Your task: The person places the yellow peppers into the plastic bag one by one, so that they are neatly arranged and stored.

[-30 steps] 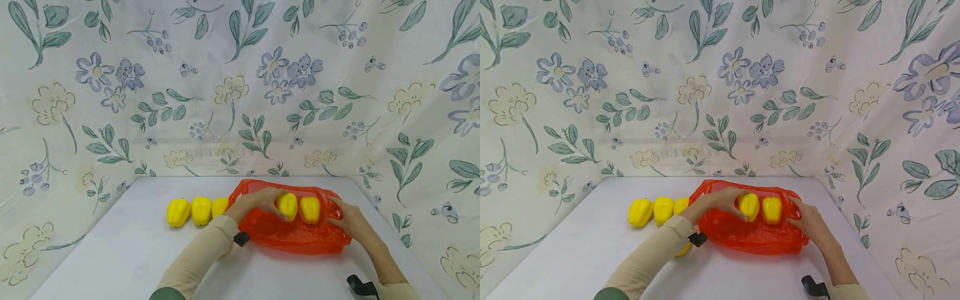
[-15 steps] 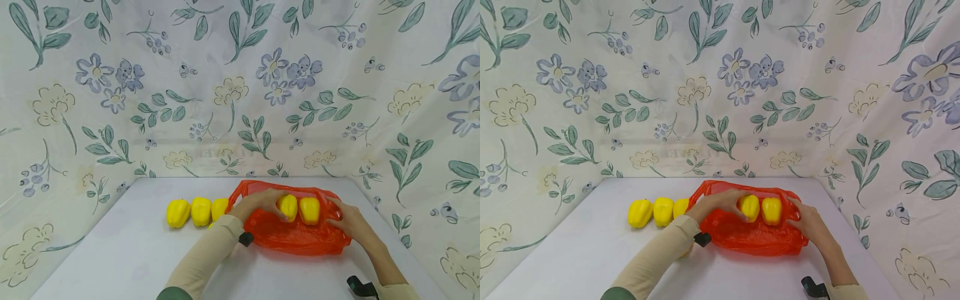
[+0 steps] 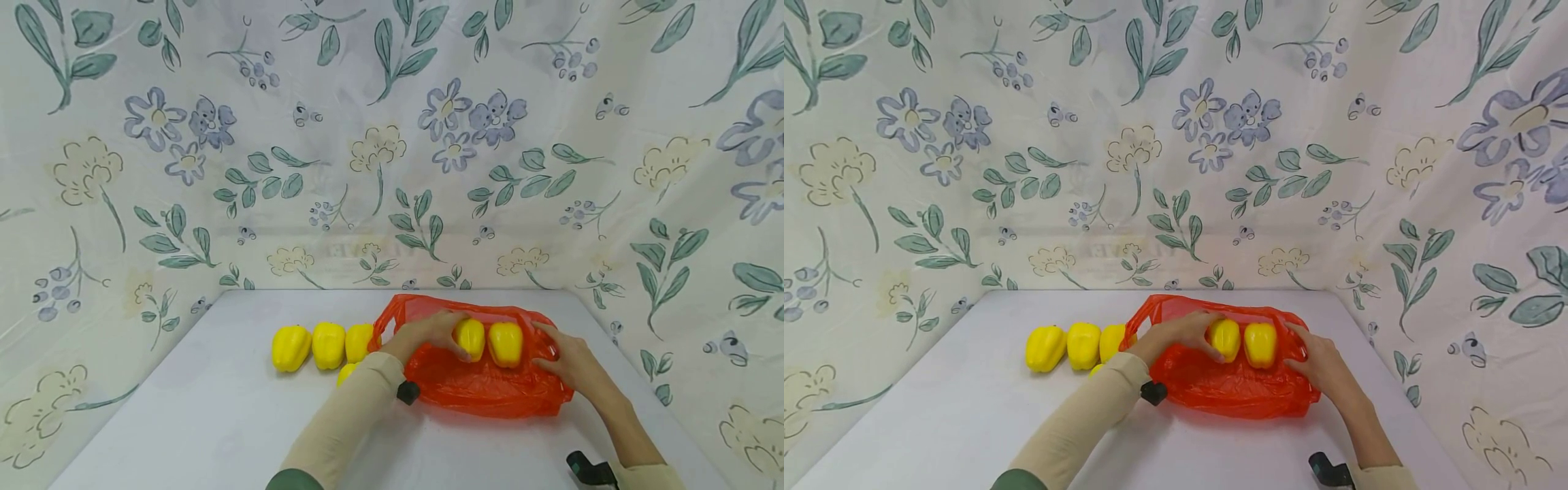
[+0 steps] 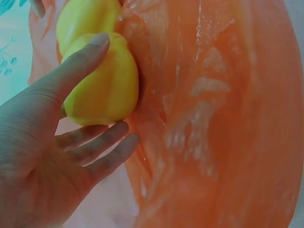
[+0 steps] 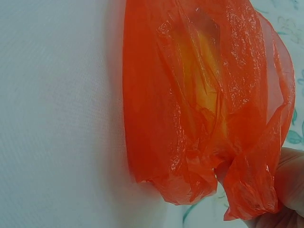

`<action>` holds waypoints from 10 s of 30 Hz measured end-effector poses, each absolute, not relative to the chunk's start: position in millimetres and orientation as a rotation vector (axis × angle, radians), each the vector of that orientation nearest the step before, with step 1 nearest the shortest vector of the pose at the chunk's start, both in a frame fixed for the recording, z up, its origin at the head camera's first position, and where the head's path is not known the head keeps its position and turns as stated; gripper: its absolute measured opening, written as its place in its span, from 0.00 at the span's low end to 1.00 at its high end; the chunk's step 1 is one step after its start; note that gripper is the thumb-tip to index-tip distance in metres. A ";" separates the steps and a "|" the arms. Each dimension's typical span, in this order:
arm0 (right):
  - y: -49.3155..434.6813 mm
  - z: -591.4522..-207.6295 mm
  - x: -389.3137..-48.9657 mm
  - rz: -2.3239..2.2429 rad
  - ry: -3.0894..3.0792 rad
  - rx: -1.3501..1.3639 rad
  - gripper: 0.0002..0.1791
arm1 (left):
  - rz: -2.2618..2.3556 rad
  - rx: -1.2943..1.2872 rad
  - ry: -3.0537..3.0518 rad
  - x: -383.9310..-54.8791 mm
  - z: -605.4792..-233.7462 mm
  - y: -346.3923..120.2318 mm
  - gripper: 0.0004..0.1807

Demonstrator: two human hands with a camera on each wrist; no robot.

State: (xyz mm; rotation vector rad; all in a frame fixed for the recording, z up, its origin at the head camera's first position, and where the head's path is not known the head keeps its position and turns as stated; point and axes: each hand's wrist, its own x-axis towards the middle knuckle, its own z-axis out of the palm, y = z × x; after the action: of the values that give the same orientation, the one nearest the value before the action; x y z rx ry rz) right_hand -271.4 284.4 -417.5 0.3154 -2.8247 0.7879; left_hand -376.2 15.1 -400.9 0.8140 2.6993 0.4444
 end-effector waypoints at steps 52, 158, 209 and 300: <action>285.4 -416.9 -272.1 0.763 -2.846 0.322 0.41 | 0.674 1.017 2.721 -289.0 -346.6 -149.2 0.39; 284.9 -414.9 -270.7 0.820 -2.857 0.292 0.40 | 0.920 1.149 2.817 -274.0 -329.0 -160.2 0.48; 283.7 -414.0 -268.9 0.781 -2.830 0.303 0.40 | 0.545 1.003 2.661 -359.8 -369.0 -74.7 0.47; 286.5 -417.1 -270.4 0.781 -2.783 0.345 0.39 | 0.915 1.157 2.799 -316.6 -358.7 -157.5 0.39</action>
State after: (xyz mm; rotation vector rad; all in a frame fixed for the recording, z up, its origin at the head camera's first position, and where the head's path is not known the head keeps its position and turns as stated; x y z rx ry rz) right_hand -270.4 286.5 -417.1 0.3448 -2.7827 0.7811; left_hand -316.6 -157.5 -358.7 1.1572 2.7993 0.9145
